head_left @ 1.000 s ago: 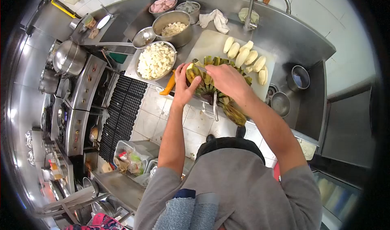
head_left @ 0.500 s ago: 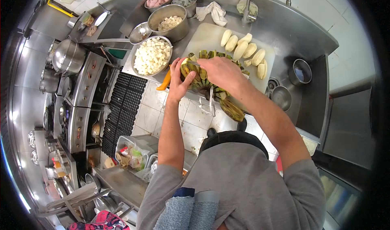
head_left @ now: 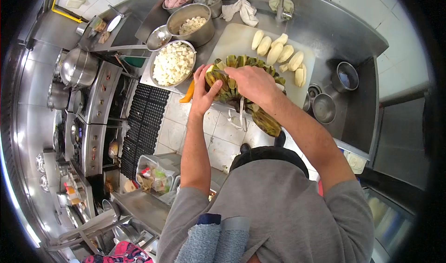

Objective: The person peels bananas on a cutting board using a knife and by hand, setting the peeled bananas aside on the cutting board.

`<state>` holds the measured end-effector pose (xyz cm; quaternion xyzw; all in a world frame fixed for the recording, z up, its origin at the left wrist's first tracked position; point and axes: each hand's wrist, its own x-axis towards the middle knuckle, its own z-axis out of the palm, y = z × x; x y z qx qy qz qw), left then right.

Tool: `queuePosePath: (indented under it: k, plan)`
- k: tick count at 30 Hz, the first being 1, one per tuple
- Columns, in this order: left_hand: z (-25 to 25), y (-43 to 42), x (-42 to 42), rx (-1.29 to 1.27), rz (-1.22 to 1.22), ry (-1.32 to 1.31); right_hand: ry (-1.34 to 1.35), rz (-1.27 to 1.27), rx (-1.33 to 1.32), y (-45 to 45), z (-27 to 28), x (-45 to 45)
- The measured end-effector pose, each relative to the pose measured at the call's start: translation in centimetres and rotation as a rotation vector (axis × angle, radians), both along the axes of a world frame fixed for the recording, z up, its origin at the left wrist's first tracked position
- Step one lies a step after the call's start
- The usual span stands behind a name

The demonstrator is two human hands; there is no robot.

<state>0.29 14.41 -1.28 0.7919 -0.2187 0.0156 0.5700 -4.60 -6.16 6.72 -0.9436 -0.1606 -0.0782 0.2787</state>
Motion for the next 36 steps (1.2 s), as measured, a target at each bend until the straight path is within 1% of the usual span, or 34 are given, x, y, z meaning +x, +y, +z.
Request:
queuePosePath:
  k: [2,5,6,9,11,14,17,20,23,26,30,36]
  plan:
    - [0.0,0.1,0.1,0.023,-0.002,-0.015,-0.003,-0.013,-0.002,0.0,0.1,-0.3]
    - [-0.4,0.4,0.5,0.028,-0.005,-0.05,0.062,-0.015,-0.043,0.0,-0.8,-0.8]
    - [-0.4,0.3,0.5,0.023,-0.003,-0.062,0.042,-0.012,-0.031,-0.1,-1.0,-0.6]
    - [-0.3,0.2,0.3,-0.018,-0.004,-0.007,0.011,-0.01,0.008,0.1,-1.5,-0.7]
    - [-0.4,0.2,0.3,-0.011,-0.005,-0.028,0.008,-0.008,0.007,-0.1,-1.2,-1.0]
    - [-0.5,0.2,0.3,-0.009,-0.001,-0.033,0.021,-0.008,-0.01,-0.1,-1.5,-1.4]
    - [-0.3,0.2,0.4,-0.013,-0.001,-0.025,0.121,-0.042,-0.064,-0.2,-1.0,-1.9]
    - [0.0,0.2,0.1,-0.015,-0.003,-0.013,0.068,-0.015,-0.062,-0.3,-1.5,-2.1]
    - [-0.6,0.2,0.5,-0.055,-0.015,-0.011,0.116,-0.025,-0.091,-0.5,-1.2,-2.9]
    - [-0.9,0.4,0.8,-0.076,-0.031,0.008,0.091,-0.011,-0.113,-0.5,-2.0,-3.0]
    - [-0.7,0.4,0.6,-0.125,-0.057,0.071,0.103,0.016,-0.185,-0.4,-1.8,-2.8]
    - [-0.9,0.5,0.6,-0.106,-0.05,0.036,0.142,0.107,-0.33,-0.1,-1.3,-2.7]
